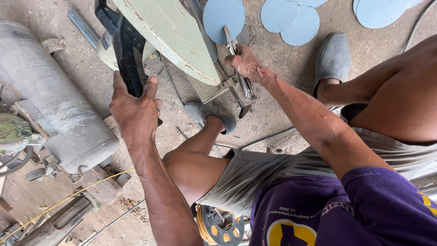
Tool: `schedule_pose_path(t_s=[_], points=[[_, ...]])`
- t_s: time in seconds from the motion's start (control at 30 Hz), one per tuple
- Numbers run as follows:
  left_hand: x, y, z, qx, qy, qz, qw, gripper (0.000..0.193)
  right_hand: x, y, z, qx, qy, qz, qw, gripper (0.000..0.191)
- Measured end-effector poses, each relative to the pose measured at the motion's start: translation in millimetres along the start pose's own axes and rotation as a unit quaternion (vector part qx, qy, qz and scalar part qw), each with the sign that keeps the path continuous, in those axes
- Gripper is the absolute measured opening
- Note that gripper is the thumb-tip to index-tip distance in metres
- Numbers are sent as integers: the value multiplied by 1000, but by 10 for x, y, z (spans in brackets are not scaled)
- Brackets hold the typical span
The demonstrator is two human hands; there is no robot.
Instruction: The person picks up a circular metal disc and uses a bench grinder to smooth its edges. They hold the disc with pliers and rotate it against the grinding wheel, then place the finished disc on the floor with others.
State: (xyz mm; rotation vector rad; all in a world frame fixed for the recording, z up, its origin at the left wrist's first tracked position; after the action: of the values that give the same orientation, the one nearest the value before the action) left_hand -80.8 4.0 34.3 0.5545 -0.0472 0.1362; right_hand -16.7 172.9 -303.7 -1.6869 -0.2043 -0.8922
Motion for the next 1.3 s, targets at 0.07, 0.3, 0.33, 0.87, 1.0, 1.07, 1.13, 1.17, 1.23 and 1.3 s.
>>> schedule_pose_path(t_s=[0.07,0.3,0.33,0.87,1.0,1.07,1.13,1.17,1.23,1.3], points=[[-3,-2,-5,3,0,-4,1000,79,-20,54,29,4,-4,18,1000,31],[-4,-32,-6,4,3,1,1000,80,-51,145,51,17,-8,38,999,34],[0,-37,-5,2,3,4,1000,80,-48,139,65,37,-5,43,998,34],[-2,-16,-6,6,-4,-3,1000,80,32,192,217,-110,-98,-181,972,23],[-5,-18,-7,23,-7,-7,1000,79,191,221,157,-115,-119,-198,966,29],[-20,-30,-8,17,-7,-4,1000,78,327,221,194,-133,-153,-222,954,31],[-28,-39,-13,22,-8,-6,1000,80,464,190,255,-164,-205,-266,927,34],[-28,-45,-12,24,-9,-7,1000,80,523,173,333,-132,-223,-251,933,36],[-30,-44,-7,28,-6,-22,999,79,616,150,516,-68,-257,-218,939,42],[-15,-49,-16,28,-4,-23,999,79,616,173,709,-6,-208,-158,965,38]])
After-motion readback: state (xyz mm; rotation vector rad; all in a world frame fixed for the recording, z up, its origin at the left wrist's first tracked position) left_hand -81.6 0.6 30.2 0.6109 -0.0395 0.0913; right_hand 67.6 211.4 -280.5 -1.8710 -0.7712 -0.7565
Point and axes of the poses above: each hand's wrist, its own x-axis away from the middle knuckle, its own z-axis out of the back of the hand, y = z × x, the point moved 4 cm from there along -x, towards the middle knuckle, and after that the axes turned 12 degrees about y, right-handed, at the moved point
